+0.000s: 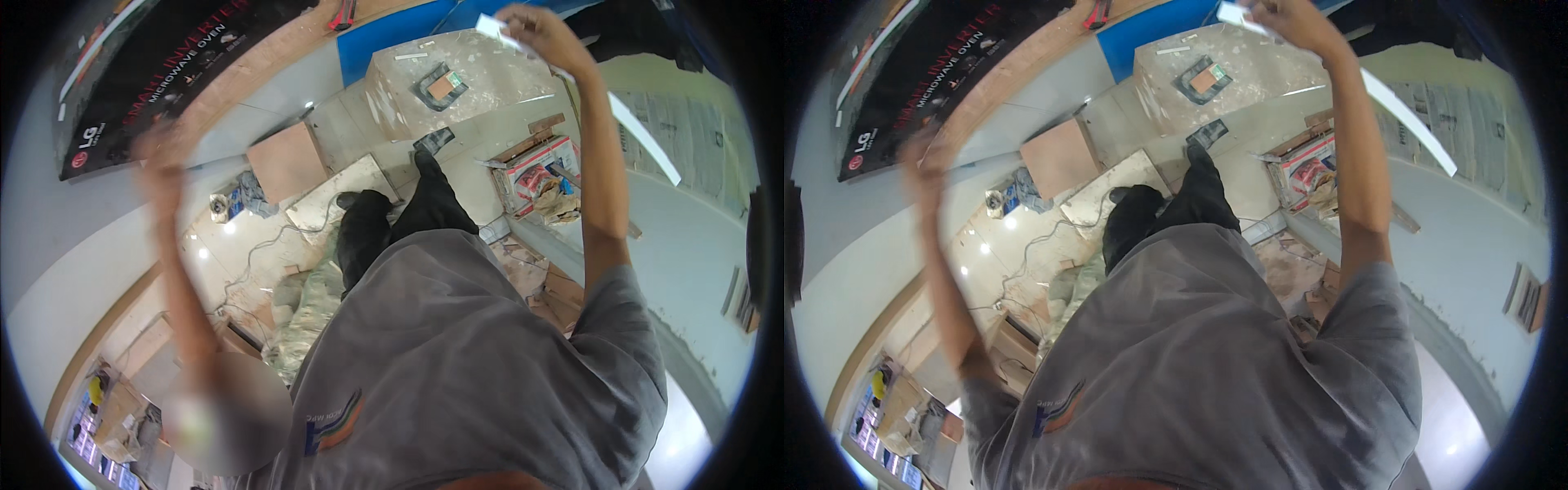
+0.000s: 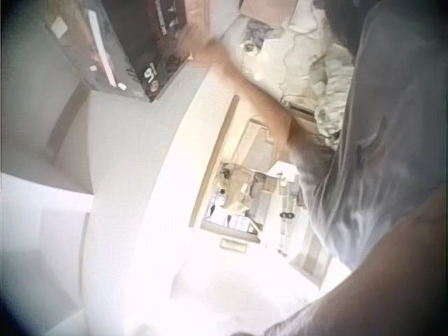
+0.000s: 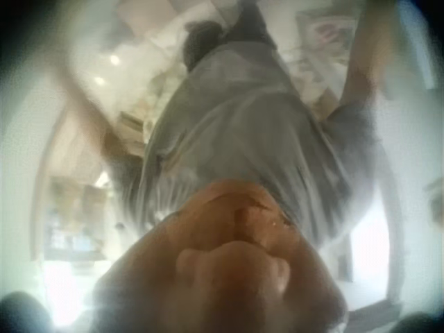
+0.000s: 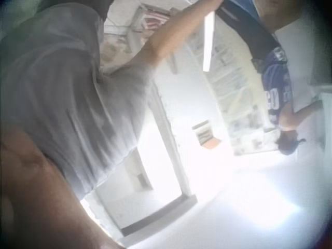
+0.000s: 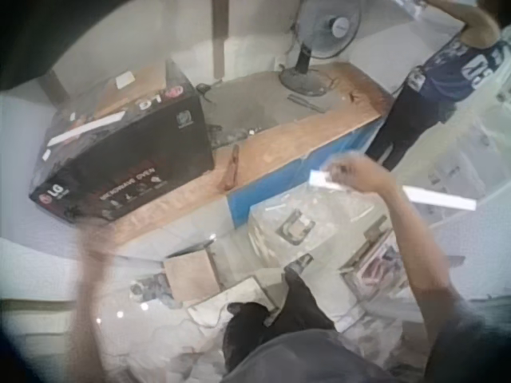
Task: The person cuts a strip of white edge banding, applies it to the edge of a white cabinet, and then uses a sanding block to smooth the applied banding. The person repeats this process on multiple cabinet edges.
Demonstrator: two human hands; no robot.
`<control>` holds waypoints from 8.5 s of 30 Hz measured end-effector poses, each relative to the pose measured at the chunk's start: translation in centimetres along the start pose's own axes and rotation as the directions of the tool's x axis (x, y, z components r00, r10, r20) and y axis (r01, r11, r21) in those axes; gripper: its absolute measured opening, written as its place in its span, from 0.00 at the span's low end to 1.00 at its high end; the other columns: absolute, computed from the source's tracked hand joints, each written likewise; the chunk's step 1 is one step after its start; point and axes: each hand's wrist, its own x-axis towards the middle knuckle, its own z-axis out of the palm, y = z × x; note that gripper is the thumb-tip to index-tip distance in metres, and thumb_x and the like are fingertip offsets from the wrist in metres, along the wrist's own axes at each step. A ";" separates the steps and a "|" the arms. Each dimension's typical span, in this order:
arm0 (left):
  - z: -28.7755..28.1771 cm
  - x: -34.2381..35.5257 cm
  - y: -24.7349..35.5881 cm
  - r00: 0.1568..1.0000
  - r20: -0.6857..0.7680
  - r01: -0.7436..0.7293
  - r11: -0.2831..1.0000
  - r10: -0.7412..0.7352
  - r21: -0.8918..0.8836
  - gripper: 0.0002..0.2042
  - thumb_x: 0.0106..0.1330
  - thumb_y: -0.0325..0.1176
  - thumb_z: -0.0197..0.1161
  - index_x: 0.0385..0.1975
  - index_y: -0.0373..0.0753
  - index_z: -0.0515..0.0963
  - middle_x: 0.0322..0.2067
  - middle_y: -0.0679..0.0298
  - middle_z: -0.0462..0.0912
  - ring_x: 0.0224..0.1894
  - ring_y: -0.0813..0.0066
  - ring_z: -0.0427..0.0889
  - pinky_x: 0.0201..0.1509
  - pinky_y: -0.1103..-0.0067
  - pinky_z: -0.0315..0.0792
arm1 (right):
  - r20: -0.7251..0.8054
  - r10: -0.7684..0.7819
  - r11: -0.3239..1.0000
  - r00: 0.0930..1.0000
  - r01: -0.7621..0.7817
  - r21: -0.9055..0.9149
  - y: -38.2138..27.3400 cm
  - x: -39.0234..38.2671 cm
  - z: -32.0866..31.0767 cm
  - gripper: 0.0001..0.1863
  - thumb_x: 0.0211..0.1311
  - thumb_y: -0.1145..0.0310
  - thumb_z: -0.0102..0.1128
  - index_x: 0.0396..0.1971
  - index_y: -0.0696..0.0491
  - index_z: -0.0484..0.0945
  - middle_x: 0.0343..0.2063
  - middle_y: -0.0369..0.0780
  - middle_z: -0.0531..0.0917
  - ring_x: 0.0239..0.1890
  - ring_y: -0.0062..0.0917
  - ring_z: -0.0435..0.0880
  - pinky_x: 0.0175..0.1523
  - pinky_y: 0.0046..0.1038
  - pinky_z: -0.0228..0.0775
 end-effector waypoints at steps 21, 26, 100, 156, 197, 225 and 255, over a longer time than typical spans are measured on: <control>54.2 -5.0 41.7 0.946 0.288 -0.129 0.988 0.147 -0.082 0.32 0.67 0.48 0.70 0.66 0.36 0.73 0.63 0.49 0.75 0.63 0.48 0.73 0.68 0.59 0.67 | 0.161 -0.197 0.959 0.967 0.155 0.239 29.3 2.5 21.6 0.12 0.67 0.72 0.67 0.48 0.56 0.86 0.42 0.47 0.86 0.43 0.46 0.86 0.50 0.39 0.77; 48.4 -8.8 38.6 0.898 0.174 0.405 0.605 -0.404 -0.686 0.27 0.75 0.41 0.64 0.68 0.32 0.70 0.53 0.54 0.82 0.59 0.58 0.79 0.59 0.67 0.75 | 0.110 -0.283 0.930 0.953 0.245 0.272 27.2 4.7 25.3 0.12 0.67 0.72 0.66 0.49 0.54 0.86 0.43 0.46 0.85 0.45 0.45 0.85 0.52 0.39 0.77; 49.5 -13.7 35.2 0.670 0.393 0.648 0.239 -0.629 -0.723 0.17 0.80 0.41 0.59 0.43 0.29 0.82 0.29 0.69 0.77 0.35 0.83 0.70 0.41 0.82 0.69 | -0.228 -0.481 0.868 0.847 0.496 0.014 18.7 6.4 41.6 0.17 0.50 0.72 0.73 0.40 0.37 0.91 0.35 0.29 0.78 0.45 0.29 0.77 0.55 0.39 0.62; 50.7 -12.6 33.1 0.764 0.235 0.596 0.517 -0.601 -0.615 0.31 0.58 0.35 0.83 0.54 0.25 0.73 0.38 0.57 0.87 0.41 0.72 0.85 0.47 0.75 0.80 | -0.235 -0.475 0.869 0.848 0.494 0.027 18.7 6.6 41.6 0.15 0.52 0.71 0.72 0.40 0.39 0.91 0.42 0.29 0.79 0.48 0.27 0.79 0.59 0.41 0.62; 50.4 -9.8 30.9 0.721 0.303 0.605 0.352 -0.623 -0.715 0.15 0.56 0.29 0.76 0.42 0.32 0.84 0.30 0.61 0.87 0.32 0.73 0.81 0.43 0.74 0.78 | -0.245 -0.531 0.837 0.811 0.547 0.000 18.6 6.5 41.8 0.20 0.50 0.76 0.70 0.43 0.40 0.91 0.41 0.30 0.80 0.49 0.29 0.78 0.57 0.43 0.61; 51.4 -13.1 32.4 0.733 0.322 0.511 0.172 -0.599 -0.842 0.11 0.74 0.30 0.68 0.50 0.32 0.78 0.39 0.63 0.84 0.40 0.81 0.77 0.45 0.81 0.74 | -0.262 -0.492 0.850 0.830 0.523 0.063 18.4 6.5 41.6 0.15 0.51 0.70 0.74 0.41 0.39 0.90 0.41 0.31 0.80 0.49 0.29 0.79 0.57 0.42 0.61; 44.5 -13.8 31.3 0.861 0.073 0.436 0.657 -0.504 -0.614 0.44 0.57 0.33 0.81 0.73 0.30 0.65 0.65 0.40 0.66 0.62 0.47 0.76 0.66 0.64 0.74 | 0.456 0.128 0.242 0.881 -0.473 0.847 8.5 5.7 39.8 0.20 0.77 0.58 0.64 0.51 0.62 0.83 0.38 0.36 0.86 0.38 0.18 0.79 0.45 0.25 0.75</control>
